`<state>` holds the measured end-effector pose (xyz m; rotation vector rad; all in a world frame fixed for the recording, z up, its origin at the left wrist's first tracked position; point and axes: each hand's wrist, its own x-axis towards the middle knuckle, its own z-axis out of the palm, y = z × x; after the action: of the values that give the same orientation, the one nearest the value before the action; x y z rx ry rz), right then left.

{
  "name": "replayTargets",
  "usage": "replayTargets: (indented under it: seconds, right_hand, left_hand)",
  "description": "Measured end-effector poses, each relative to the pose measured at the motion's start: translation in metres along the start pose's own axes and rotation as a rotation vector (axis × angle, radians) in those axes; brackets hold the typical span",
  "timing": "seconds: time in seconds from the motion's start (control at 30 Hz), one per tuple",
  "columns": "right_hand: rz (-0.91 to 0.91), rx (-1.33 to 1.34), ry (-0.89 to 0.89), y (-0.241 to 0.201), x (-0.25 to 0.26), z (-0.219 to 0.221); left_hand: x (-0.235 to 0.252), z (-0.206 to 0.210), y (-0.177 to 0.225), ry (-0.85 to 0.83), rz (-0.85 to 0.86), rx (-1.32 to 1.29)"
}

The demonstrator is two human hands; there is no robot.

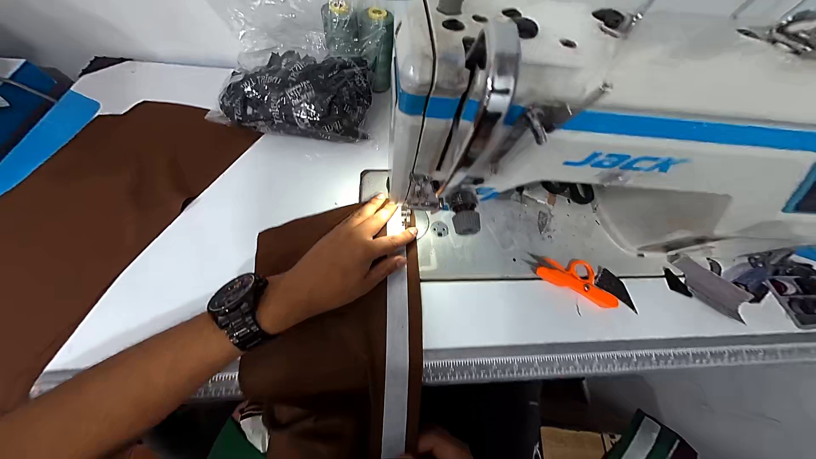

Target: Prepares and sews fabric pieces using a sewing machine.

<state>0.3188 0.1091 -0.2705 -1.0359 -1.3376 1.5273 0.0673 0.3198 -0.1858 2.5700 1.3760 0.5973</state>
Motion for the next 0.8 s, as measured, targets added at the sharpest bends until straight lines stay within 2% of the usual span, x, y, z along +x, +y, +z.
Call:
replayTargets:
  seconds: [0.07, 0.13, 0.27, 0.3, 0.37, 0.43, 0.5, 0.57, 0.67, 0.8]
  right_hand:
    - [-0.025, 0.003, 0.036, -0.005, -0.005, 0.004]
    - [-0.059, -0.013, 0.048, -0.013, -0.009, 0.005]
    - [-0.119, 0.054, 0.01, -0.037, -0.015, 0.006]
    - [-0.13, 0.072, -0.009, -0.044, -0.015, 0.007]
    - [-0.164, 0.087, -0.039, -0.056, -0.014, 0.011]
    - [-0.252, 0.045, -0.113, -0.062, -0.007, 0.011]
    - [-0.348, -0.083, -0.241, -0.074, 0.002, 0.004]
    - [-0.386, -0.26, -0.287, -0.091, 0.008, -0.007]
    - [-0.377, -0.496, -0.144, -0.108, 0.029, -0.032]
    - [-0.407, -0.713, 0.01, -0.113, 0.092, -0.062]
  left_hand:
    - [-0.021, -0.017, 0.022, -0.006, 0.034, 0.001]
    - [-0.059, -0.029, 0.065, 0.015, 0.053, -0.043]
    - [-0.144, -0.005, 0.175, -0.03, -0.092, -0.199]
    - [-0.157, 0.01, 0.196, 0.017, -0.146, -0.138]
    - [-0.171, 0.041, 0.219, 0.229, -0.242, -0.037]
    - [-0.17, 0.052, 0.225, 0.479, -0.323, -0.047]
    - [-0.172, 0.041, 0.218, 0.557, -0.364, -0.096]
    - [-0.182, 0.022, 0.207, 0.598, -0.4, -0.174]
    - [-0.192, -0.014, 0.183, 0.701, -0.545, -0.349]
    - [-0.189, -0.053, 0.16, 0.841, -0.747, -0.756]
